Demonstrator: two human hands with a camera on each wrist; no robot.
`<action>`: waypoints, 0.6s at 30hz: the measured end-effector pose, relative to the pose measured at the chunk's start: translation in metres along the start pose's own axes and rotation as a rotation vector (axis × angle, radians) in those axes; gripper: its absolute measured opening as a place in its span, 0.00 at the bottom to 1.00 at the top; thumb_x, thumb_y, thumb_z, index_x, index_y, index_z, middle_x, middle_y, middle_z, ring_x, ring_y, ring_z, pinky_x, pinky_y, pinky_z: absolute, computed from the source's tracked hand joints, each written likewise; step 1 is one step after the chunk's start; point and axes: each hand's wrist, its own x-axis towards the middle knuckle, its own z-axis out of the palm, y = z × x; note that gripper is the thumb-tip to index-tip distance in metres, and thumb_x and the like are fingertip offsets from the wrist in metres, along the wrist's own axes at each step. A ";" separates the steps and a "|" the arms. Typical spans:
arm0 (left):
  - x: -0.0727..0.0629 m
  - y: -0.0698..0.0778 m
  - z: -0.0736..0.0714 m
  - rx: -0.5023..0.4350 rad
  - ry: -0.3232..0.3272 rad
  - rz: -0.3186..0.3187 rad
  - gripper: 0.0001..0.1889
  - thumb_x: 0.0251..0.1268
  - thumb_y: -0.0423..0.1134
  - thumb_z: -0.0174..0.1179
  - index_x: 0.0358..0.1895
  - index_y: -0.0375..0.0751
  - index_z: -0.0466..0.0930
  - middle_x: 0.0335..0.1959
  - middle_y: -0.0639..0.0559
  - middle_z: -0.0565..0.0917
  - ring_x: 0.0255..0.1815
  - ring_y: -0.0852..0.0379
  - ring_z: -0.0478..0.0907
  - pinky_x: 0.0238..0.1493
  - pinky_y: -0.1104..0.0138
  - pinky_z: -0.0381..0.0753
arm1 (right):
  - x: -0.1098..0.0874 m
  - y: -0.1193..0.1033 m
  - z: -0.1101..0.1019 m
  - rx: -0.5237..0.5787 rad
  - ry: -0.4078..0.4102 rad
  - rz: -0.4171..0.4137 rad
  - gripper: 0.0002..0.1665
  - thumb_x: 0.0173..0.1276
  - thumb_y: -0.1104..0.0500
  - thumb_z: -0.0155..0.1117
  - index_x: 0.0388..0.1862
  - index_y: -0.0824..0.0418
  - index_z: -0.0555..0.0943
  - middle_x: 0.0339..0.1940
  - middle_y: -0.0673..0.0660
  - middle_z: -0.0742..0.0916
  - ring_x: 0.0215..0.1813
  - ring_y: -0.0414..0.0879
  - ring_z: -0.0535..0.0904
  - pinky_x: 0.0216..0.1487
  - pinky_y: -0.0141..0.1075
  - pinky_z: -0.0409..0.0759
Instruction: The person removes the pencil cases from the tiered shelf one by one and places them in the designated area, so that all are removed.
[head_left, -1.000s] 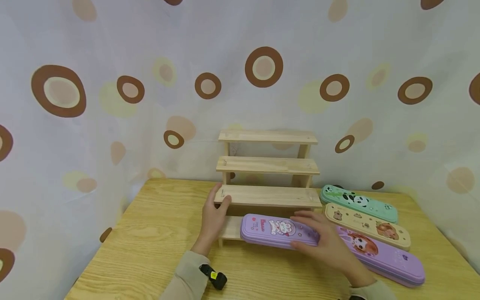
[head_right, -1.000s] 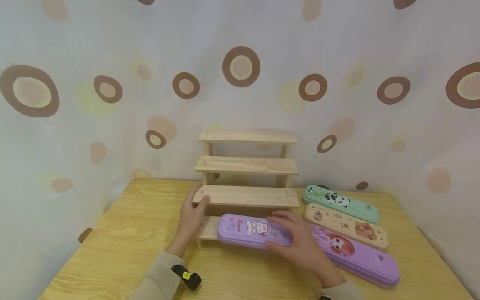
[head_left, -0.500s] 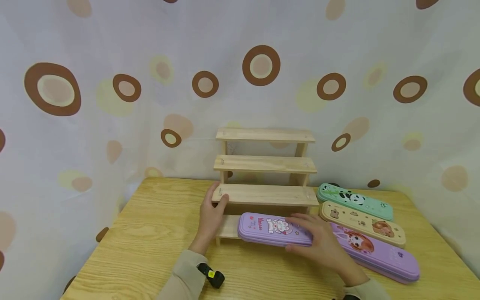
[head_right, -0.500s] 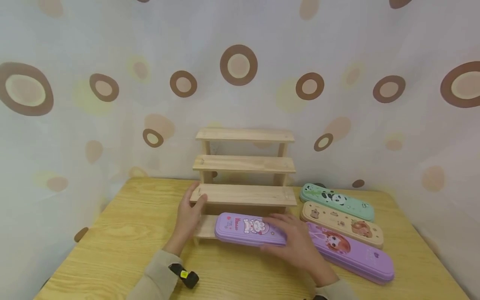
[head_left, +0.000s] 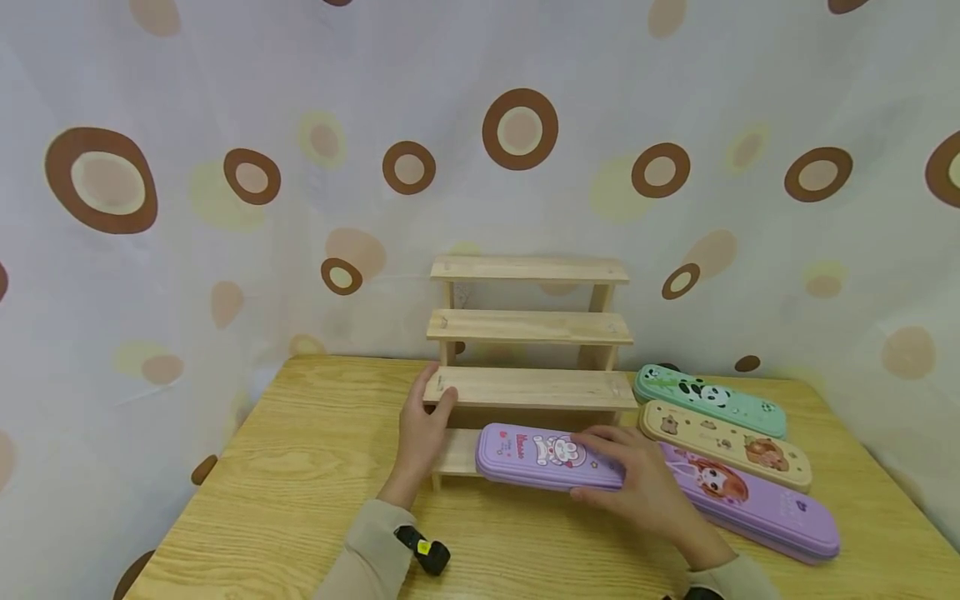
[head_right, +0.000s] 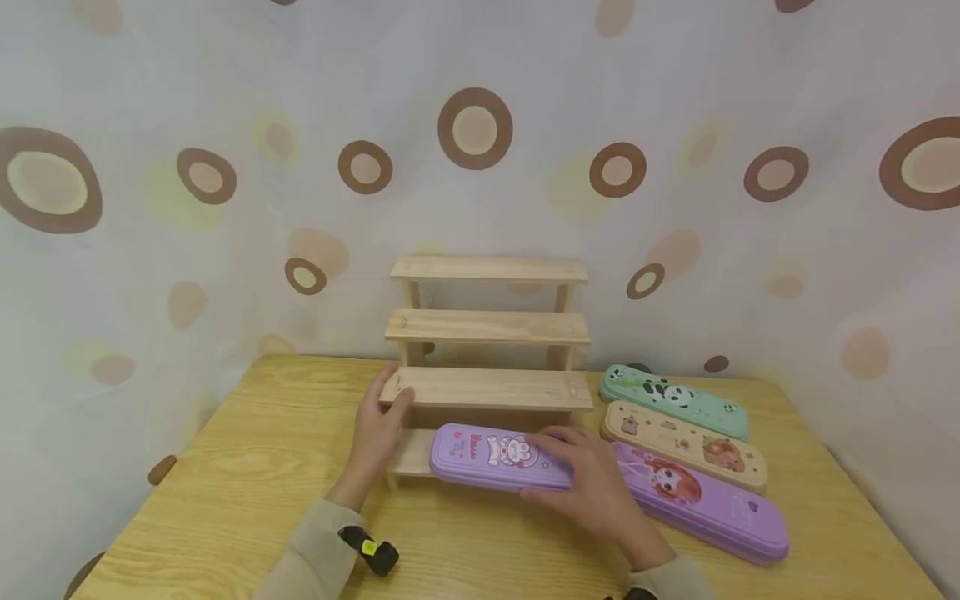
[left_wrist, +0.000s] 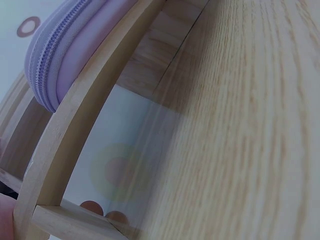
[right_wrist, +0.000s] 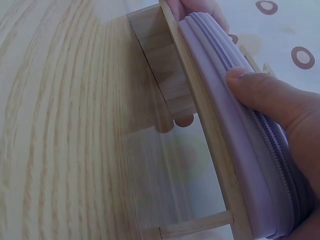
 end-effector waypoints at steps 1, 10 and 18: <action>-0.002 0.006 -0.001 -0.005 -0.003 0.000 0.28 0.73 0.42 0.58 0.73 0.46 0.65 0.74 0.48 0.64 0.75 0.48 0.56 0.72 0.48 0.57 | 0.000 -0.001 -0.001 -0.001 -0.002 0.000 0.38 0.47 0.41 0.82 0.59 0.49 0.83 0.57 0.53 0.82 0.59 0.51 0.73 0.57 0.55 0.69; -0.006 0.018 -0.002 -0.001 -0.018 0.006 0.28 0.73 0.40 0.57 0.73 0.42 0.64 0.74 0.44 0.63 0.76 0.44 0.54 0.73 0.45 0.55 | -0.002 -0.002 -0.008 0.039 -0.027 0.022 0.38 0.48 0.40 0.81 0.59 0.51 0.84 0.57 0.57 0.82 0.60 0.57 0.74 0.57 0.58 0.69; 0.004 -0.008 -0.001 0.011 -0.021 0.026 0.29 0.73 0.47 0.57 0.74 0.49 0.64 0.75 0.51 0.63 0.76 0.47 0.53 0.73 0.45 0.54 | -0.010 0.000 -0.020 0.024 -0.021 0.052 0.38 0.46 0.40 0.82 0.57 0.50 0.85 0.56 0.51 0.83 0.59 0.53 0.75 0.59 0.51 0.70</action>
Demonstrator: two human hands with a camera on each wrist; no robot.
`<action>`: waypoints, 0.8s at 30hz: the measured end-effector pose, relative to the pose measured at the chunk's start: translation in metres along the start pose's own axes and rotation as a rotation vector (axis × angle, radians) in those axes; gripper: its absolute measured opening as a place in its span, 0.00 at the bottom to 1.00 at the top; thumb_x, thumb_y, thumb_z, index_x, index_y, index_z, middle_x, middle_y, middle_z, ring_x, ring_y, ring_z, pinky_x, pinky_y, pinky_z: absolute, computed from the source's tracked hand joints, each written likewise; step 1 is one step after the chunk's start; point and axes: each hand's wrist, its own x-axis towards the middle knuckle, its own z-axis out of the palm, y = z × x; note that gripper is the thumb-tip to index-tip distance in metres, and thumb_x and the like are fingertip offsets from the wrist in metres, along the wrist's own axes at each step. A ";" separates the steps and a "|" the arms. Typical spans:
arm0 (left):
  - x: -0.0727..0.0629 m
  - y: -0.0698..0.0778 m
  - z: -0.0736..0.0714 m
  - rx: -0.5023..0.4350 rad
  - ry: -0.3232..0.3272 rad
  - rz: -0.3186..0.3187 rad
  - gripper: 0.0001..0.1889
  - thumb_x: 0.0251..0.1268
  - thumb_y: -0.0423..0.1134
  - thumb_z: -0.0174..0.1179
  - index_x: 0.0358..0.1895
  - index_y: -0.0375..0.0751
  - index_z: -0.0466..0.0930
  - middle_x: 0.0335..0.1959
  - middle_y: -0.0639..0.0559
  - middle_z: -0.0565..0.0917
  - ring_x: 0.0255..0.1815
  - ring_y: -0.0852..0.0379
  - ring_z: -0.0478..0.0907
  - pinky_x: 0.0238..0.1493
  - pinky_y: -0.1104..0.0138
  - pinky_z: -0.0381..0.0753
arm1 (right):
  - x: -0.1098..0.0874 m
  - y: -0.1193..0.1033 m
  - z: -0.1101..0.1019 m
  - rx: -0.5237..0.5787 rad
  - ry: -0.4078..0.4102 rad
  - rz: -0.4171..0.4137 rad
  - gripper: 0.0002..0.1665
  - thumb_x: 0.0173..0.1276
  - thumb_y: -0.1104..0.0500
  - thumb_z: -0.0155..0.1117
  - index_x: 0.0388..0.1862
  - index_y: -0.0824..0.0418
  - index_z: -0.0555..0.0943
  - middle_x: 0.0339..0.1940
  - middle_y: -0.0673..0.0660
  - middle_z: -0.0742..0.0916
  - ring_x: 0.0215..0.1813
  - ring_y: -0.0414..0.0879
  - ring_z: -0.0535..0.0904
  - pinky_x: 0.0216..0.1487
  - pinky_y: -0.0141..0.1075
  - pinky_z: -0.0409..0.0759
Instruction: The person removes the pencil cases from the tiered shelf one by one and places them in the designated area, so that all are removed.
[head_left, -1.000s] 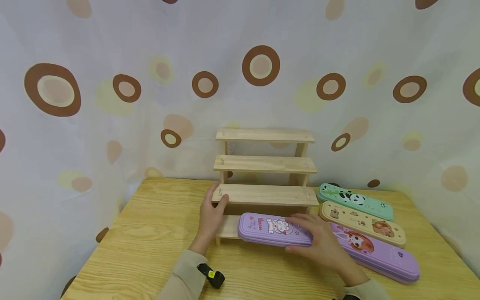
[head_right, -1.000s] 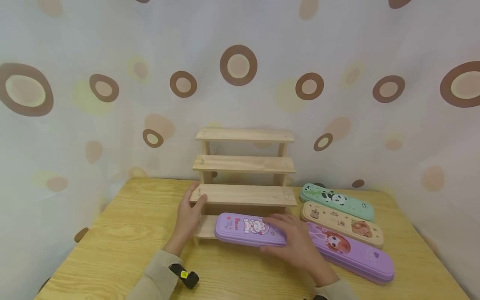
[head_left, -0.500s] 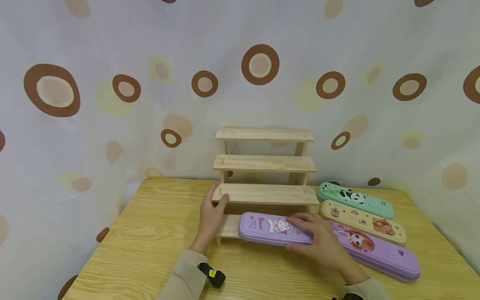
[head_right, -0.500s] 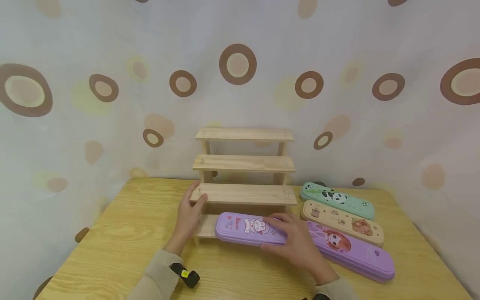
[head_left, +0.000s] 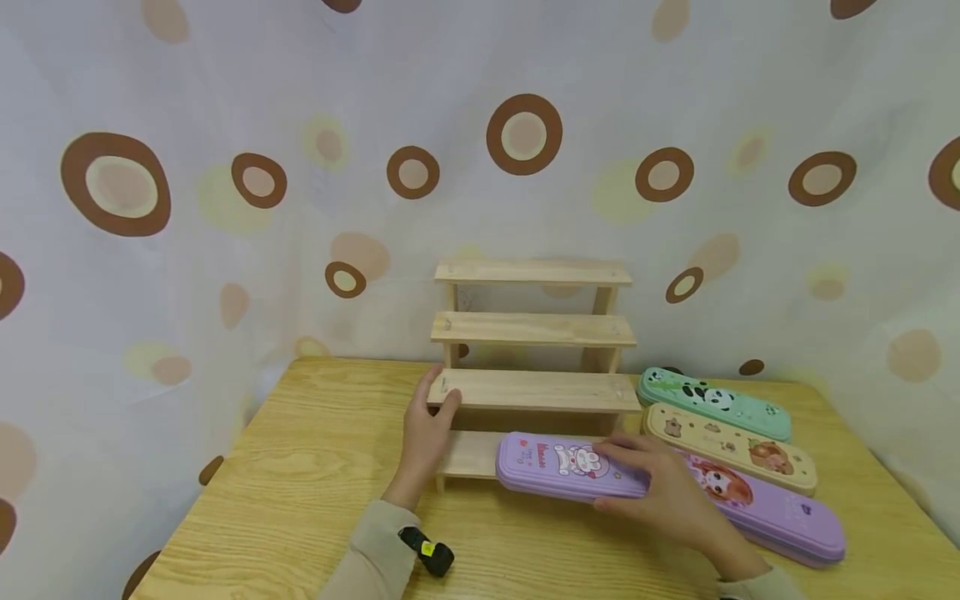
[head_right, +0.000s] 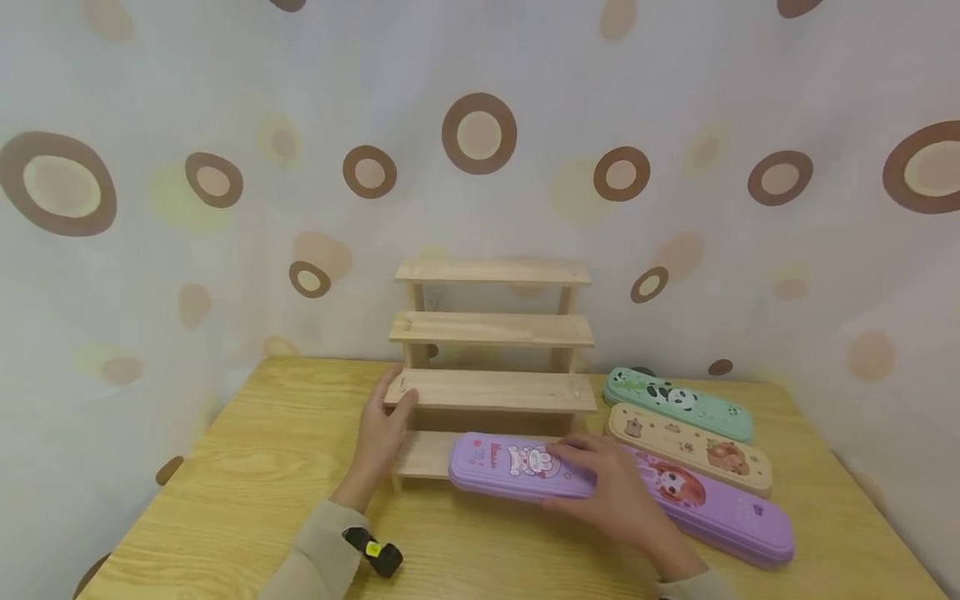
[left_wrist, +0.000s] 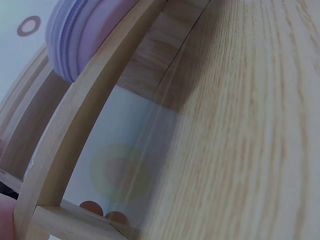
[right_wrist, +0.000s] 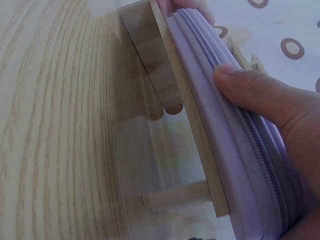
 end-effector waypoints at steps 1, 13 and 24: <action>0.000 0.000 0.000 0.004 -0.001 0.000 0.29 0.73 0.48 0.57 0.74 0.50 0.64 0.75 0.52 0.63 0.76 0.48 0.53 0.72 0.45 0.55 | -0.002 0.001 -0.002 0.003 0.002 0.006 0.38 0.46 0.40 0.82 0.57 0.50 0.85 0.56 0.51 0.83 0.59 0.53 0.75 0.59 0.49 0.70; 0.000 0.000 0.000 0.003 -0.011 -0.009 0.28 0.74 0.50 0.56 0.74 0.56 0.63 0.75 0.55 0.62 0.76 0.52 0.54 0.72 0.48 0.59 | -0.022 0.011 -0.027 0.014 0.023 0.069 0.38 0.45 0.42 0.83 0.58 0.45 0.84 0.58 0.52 0.83 0.61 0.49 0.73 0.59 0.20 0.59; -0.001 0.002 0.000 0.007 -0.006 -0.020 0.28 0.73 0.49 0.56 0.74 0.57 0.64 0.75 0.54 0.62 0.76 0.51 0.54 0.71 0.47 0.59 | -0.042 0.023 -0.050 0.015 0.025 0.074 0.38 0.47 0.48 0.83 0.60 0.42 0.82 0.61 0.49 0.80 0.63 0.30 0.65 0.58 0.13 0.53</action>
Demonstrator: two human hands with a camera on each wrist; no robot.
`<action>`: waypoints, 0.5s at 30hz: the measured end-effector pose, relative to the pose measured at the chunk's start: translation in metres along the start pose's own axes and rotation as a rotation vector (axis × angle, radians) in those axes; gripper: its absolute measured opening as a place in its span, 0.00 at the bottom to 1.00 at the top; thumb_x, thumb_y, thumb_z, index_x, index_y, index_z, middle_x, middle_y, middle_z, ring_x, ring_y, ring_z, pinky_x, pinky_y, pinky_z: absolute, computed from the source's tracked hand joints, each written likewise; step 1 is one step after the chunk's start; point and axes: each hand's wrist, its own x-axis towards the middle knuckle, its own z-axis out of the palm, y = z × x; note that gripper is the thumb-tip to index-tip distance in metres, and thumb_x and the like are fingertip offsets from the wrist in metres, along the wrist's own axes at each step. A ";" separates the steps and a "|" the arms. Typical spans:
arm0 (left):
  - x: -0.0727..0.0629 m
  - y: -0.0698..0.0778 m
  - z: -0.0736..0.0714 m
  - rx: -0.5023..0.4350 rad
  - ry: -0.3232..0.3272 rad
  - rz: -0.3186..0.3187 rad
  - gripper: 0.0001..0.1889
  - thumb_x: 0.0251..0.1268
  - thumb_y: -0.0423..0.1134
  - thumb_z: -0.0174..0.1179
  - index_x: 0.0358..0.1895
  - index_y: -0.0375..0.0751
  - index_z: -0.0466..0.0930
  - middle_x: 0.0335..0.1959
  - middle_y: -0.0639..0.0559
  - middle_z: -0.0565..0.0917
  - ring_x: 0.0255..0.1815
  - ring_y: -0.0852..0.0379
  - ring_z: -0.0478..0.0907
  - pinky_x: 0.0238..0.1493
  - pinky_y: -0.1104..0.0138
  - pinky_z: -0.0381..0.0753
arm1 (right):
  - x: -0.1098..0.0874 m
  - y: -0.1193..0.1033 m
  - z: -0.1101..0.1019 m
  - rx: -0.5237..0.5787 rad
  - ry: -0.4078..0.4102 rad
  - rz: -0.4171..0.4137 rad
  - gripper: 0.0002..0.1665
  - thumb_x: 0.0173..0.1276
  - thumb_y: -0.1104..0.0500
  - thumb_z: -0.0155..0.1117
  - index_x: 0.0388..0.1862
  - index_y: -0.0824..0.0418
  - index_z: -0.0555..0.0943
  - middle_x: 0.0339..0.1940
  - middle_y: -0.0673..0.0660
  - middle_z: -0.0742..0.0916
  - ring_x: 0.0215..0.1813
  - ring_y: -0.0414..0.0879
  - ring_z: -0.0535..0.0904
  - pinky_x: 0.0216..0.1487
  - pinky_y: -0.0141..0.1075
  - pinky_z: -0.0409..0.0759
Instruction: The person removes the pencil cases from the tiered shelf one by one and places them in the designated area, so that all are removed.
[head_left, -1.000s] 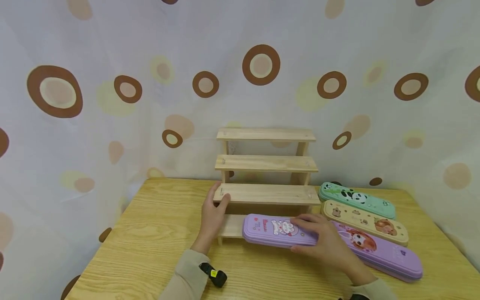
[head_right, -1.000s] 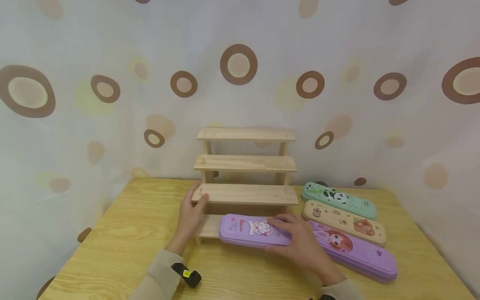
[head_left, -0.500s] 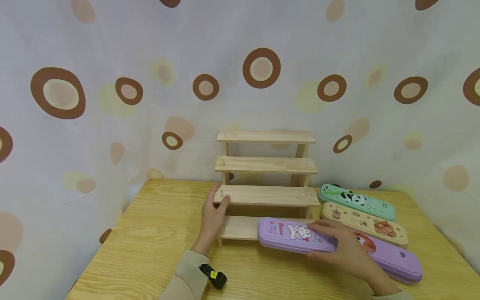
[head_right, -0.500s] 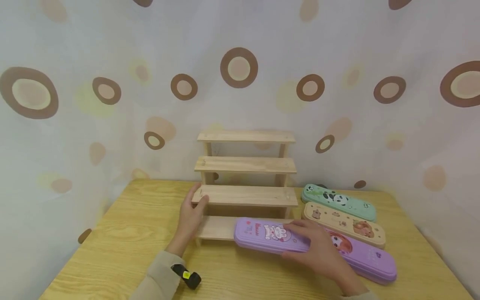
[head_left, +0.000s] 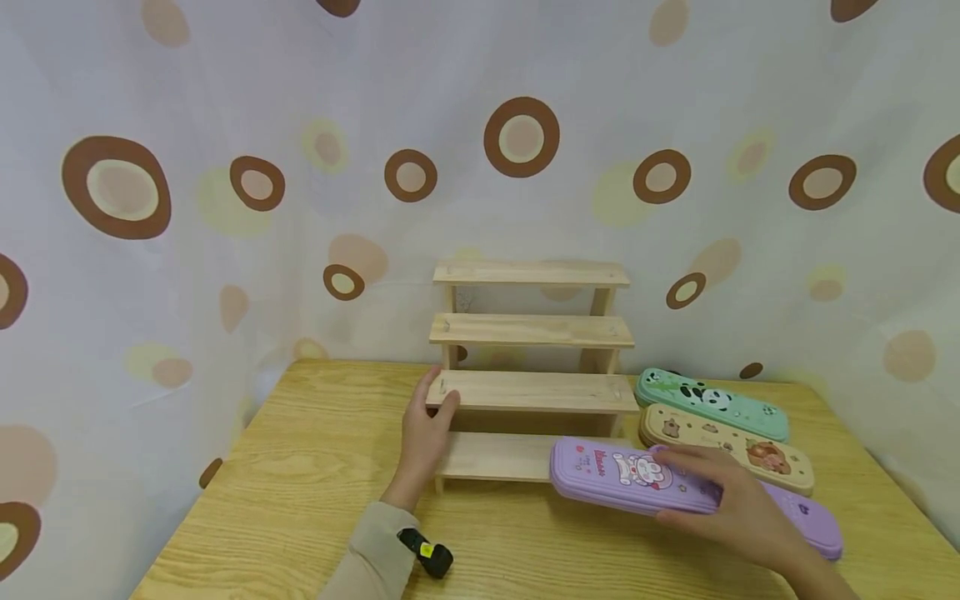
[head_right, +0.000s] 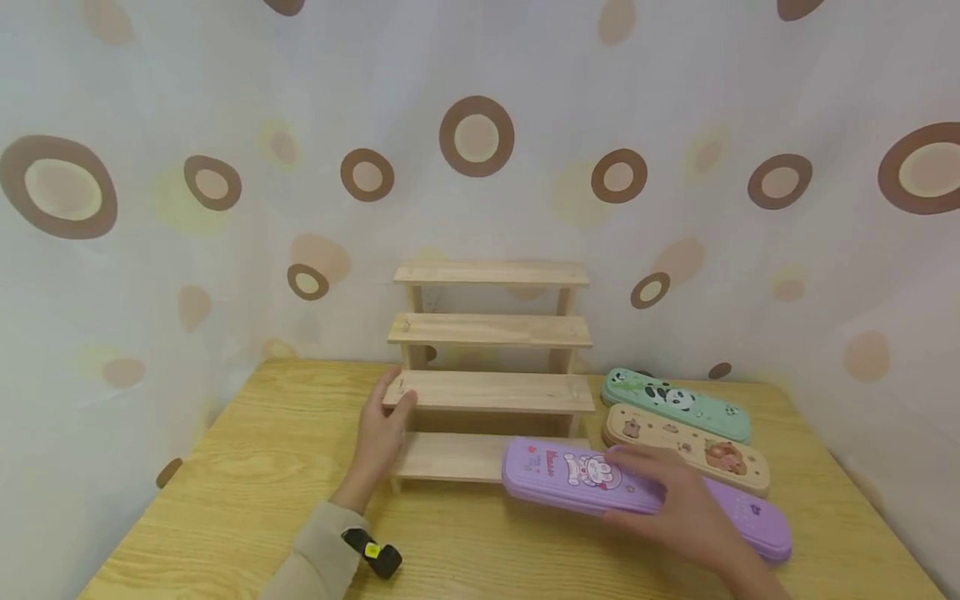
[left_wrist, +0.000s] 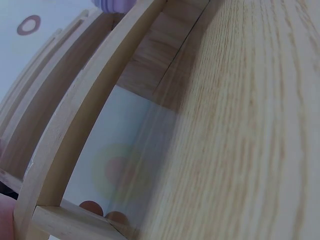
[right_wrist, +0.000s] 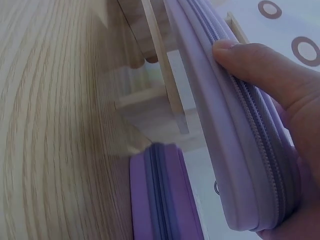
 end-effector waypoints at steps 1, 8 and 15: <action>0.000 0.000 0.000 0.001 -0.001 0.000 0.28 0.74 0.49 0.56 0.74 0.57 0.64 0.75 0.54 0.62 0.76 0.50 0.54 0.71 0.46 0.59 | -0.002 0.001 -0.003 -0.004 -0.001 0.001 0.38 0.47 0.48 0.84 0.60 0.42 0.81 0.61 0.49 0.80 0.63 0.29 0.64 0.57 0.13 0.53; 0.000 -0.002 -0.001 -0.002 -0.006 -0.008 0.27 0.74 0.50 0.56 0.73 0.59 0.64 0.76 0.53 0.61 0.75 0.52 0.56 0.70 0.48 0.62 | -0.016 0.012 -0.024 -0.027 0.011 -0.004 0.40 0.44 0.52 0.85 0.60 0.45 0.82 0.59 0.48 0.82 0.63 0.25 0.62 0.60 0.15 0.50; 0.000 -0.001 -0.001 -0.016 -0.006 -0.012 0.28 0.73 0.51 0.57 0.74 0.58 0.63 0.76 0.53 0.61 0.71 0.49 0.60 0.67 0.47 0.65 | -0.031 0.027 -0.046 -0.065 -0.053 0.142 0.38 0.49 0.49 0.83 0.61 0.46 0.80 0.63 0.64 0.77 0.75 0.54 0.55 0.73 0.33 0.38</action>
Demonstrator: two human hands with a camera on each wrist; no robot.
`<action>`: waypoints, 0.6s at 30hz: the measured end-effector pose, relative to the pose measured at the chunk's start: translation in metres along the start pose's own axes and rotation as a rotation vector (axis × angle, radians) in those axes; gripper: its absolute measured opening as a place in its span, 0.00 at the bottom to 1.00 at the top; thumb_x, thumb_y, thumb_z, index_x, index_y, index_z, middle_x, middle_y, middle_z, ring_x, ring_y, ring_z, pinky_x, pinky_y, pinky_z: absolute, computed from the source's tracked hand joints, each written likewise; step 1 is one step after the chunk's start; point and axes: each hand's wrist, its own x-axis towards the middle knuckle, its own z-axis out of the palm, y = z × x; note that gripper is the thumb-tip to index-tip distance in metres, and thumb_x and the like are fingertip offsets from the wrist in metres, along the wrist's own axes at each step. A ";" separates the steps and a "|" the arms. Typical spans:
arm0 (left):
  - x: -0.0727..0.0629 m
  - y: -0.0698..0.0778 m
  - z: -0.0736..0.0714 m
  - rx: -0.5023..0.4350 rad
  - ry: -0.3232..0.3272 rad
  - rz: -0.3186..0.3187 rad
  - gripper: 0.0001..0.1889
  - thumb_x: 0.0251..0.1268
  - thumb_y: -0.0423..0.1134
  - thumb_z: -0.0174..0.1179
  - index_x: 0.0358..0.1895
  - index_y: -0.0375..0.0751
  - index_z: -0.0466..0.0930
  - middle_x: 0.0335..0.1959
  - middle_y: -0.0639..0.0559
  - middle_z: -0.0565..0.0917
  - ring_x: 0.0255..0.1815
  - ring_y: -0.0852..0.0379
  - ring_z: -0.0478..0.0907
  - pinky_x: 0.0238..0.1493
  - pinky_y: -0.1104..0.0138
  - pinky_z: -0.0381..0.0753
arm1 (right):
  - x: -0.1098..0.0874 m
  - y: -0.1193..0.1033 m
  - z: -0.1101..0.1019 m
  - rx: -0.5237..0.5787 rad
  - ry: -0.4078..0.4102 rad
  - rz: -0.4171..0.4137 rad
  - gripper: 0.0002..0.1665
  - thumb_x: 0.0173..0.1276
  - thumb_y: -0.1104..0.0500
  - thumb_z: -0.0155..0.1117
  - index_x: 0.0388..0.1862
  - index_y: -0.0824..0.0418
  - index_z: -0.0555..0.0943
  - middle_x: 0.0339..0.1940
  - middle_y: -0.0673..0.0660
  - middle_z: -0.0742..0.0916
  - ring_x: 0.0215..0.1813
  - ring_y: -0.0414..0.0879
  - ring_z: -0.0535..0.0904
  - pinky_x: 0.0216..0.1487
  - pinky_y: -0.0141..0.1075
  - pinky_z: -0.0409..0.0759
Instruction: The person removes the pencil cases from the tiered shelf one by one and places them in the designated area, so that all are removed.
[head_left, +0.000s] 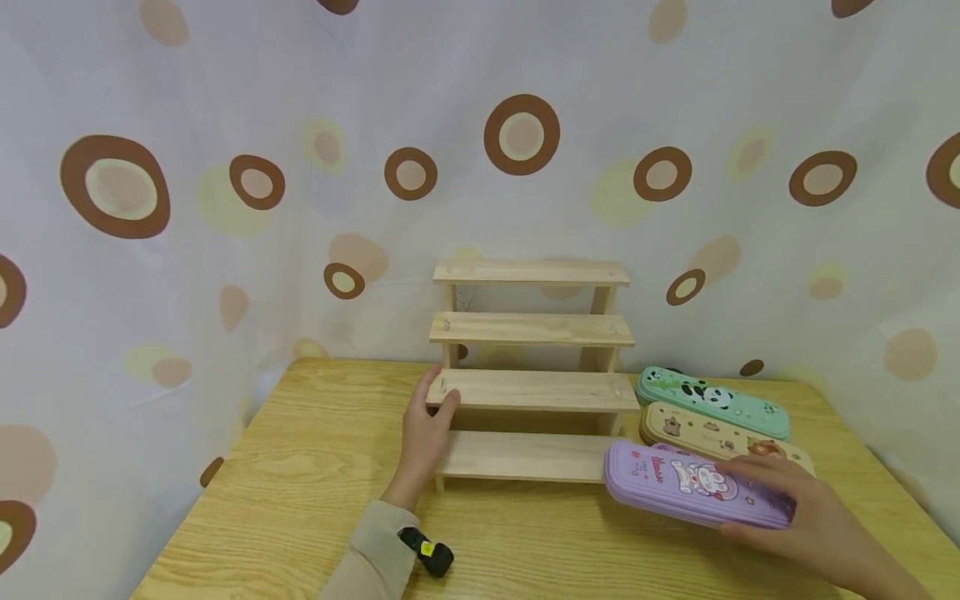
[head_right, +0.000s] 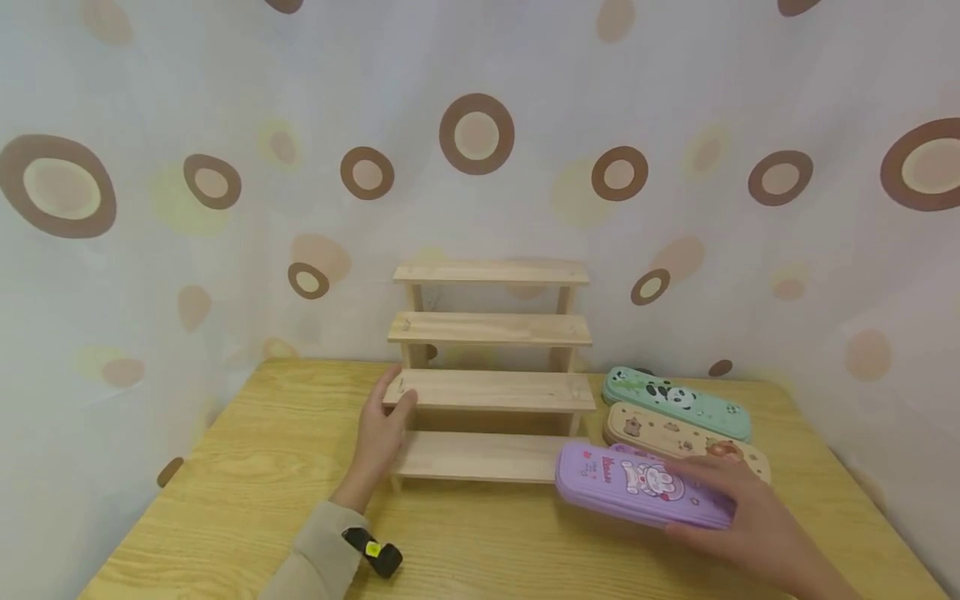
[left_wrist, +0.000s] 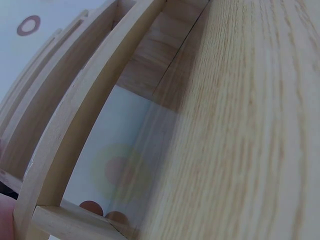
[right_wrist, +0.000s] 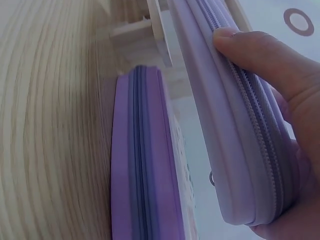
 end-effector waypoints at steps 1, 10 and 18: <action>0.000 0.000 0.000 0.003 0.002 0.000 0.28 0.73 0.50 0.57 0.74 0.57 0.63 0.76 0.53 0.61 0.71 0.49 0.60 0.67 0.47 0.65 | -0.002 0.002 -0.003 -0.021 -0.012 0.026 0.38 0.49 0.48 0.82 0.61 0.46 0.80 0.64 0.65 0.76 0.73 0.61 0.57 0.74 0.41 0.45; 0.001 0.002 0.001 -0.002 -0.001 -0.002 0.29 0.72 0.53 0.56 0.74 0.57 0.63 0.75 0.57 0.61 0.72 0.50 0.59 0.68 0.47 0.65 | -0.022 0.027 -0.028 -0.141 -0.180 0.268 0.47 0.54 0.38 0.75 0.68 0.58 0.74 0.65 0.76 0.70 0.60 0.75 0.62 0.53 0.71 0.65; 0.001 -0.001 0.001 0.003 0.004 0.002 0.29 0.74 0.50 0.56 0.75 0.55 0.63 0.75 0.50 0.61 0.68 0.48 0.64 0.65 0.47 0.67 | -0.034 0.043 -0.030 -0.191 -0.185 0.220 0.43 0.51 0.39 0.78 0.62 0.58 0.79 0.60 0.73 0.77 0.58 0.75 0.68 0.50 0.66 0.69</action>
